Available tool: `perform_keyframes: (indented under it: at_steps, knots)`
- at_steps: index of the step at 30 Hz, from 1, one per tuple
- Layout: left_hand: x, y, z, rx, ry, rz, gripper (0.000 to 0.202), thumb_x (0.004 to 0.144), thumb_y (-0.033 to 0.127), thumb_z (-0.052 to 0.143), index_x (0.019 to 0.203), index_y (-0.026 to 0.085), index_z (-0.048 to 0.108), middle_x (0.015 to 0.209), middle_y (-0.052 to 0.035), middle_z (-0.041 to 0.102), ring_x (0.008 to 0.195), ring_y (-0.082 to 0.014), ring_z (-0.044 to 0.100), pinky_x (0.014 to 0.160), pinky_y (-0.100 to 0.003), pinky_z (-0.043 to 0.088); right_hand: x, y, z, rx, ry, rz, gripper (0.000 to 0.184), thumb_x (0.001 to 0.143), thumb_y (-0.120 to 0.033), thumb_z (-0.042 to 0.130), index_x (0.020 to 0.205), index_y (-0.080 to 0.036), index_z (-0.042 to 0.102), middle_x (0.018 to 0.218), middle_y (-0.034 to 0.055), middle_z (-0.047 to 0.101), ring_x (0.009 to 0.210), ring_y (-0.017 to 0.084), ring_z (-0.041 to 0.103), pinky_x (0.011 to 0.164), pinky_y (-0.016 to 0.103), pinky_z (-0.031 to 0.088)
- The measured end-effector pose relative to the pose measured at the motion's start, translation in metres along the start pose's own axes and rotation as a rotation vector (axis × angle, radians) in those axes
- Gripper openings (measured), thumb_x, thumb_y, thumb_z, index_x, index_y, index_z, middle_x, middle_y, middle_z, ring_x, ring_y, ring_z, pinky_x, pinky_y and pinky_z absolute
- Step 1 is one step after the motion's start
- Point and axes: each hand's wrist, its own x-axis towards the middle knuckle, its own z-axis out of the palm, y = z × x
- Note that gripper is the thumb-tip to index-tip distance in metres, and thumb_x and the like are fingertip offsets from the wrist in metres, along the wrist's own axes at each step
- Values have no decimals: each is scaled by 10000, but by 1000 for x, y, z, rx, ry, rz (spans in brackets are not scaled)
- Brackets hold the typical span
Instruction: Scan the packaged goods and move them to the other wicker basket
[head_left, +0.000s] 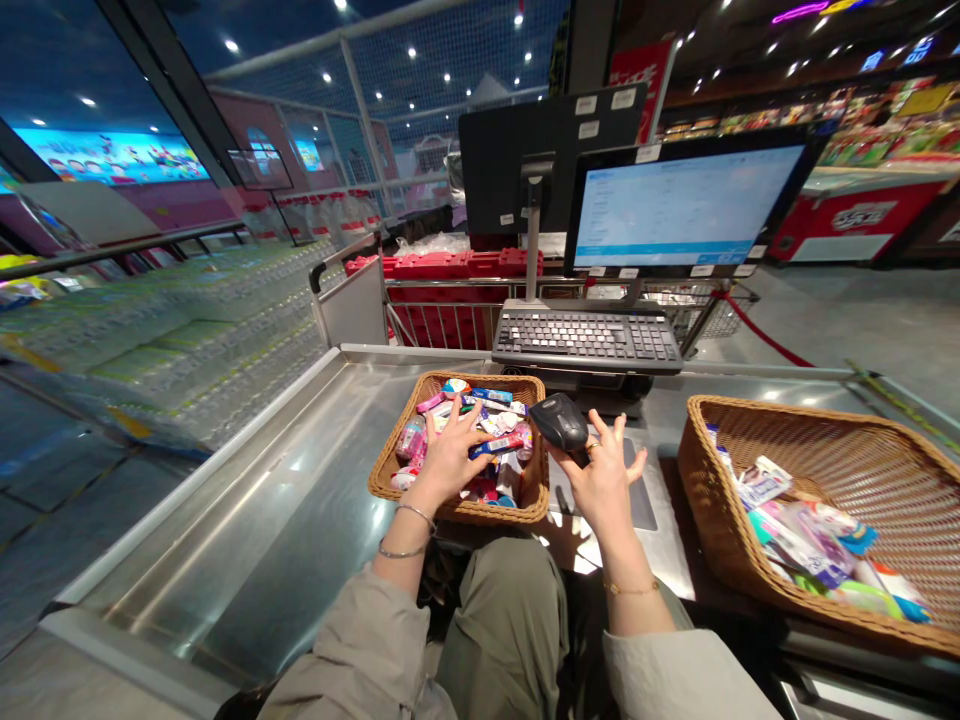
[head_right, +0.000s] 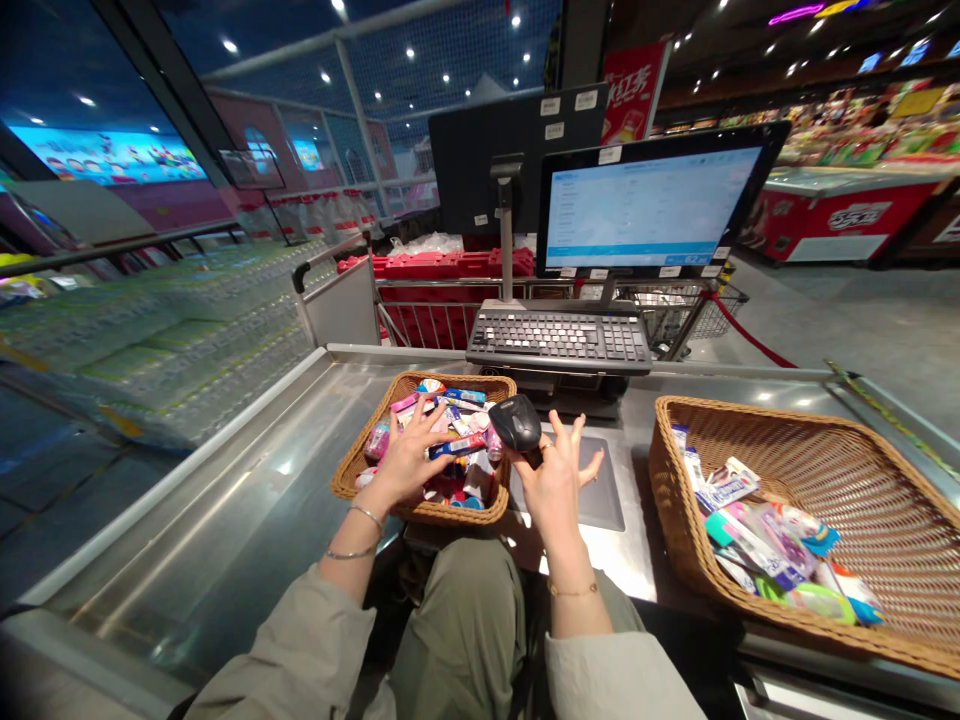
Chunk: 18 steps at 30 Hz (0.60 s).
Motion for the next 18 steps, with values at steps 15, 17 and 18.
perform_keyframes:
  at_steps: [15, 17, 18]
  knots:
    - [14, 20, -2, 169, 241, -74, 212, 908, 335, 668, 1102, 276, 729, 1617, -31, 394, 1575, -357, 109, 1190, -761, -41, -2, 2, -5, 2, 61, -44, 354, 922, -507, 508, 946, -214, 705, 1543, 135, 489, 1548, 388, 175, 1110, 801, 50]
    - [16, 20, -1, 177, 252, -85, 217, 908, 339, 667, 1105, 274, 728, 1614, -38, 400, 1576, -356, 106, 1189, -761, -51, -2, 1, -6, 1, 60, -48, 348, 922, -500, 503, 942, -215, 700, 1546, 136, 483, 1549, 388, 168, 1108, 800, 56]
    - [17, 20, -1, 182, 256, -93, 216, 907, 337, 666, 1105, 274, 728, 1613, -39, 402, 1576, -356, 103, 1189, -761, -54, -2, 0, -7, 1, 59, -51, 346, 923, -499, 500, 943, -216, 699, 1548, 135, 480, 1550, 386, 165, 1107, 799, 59]
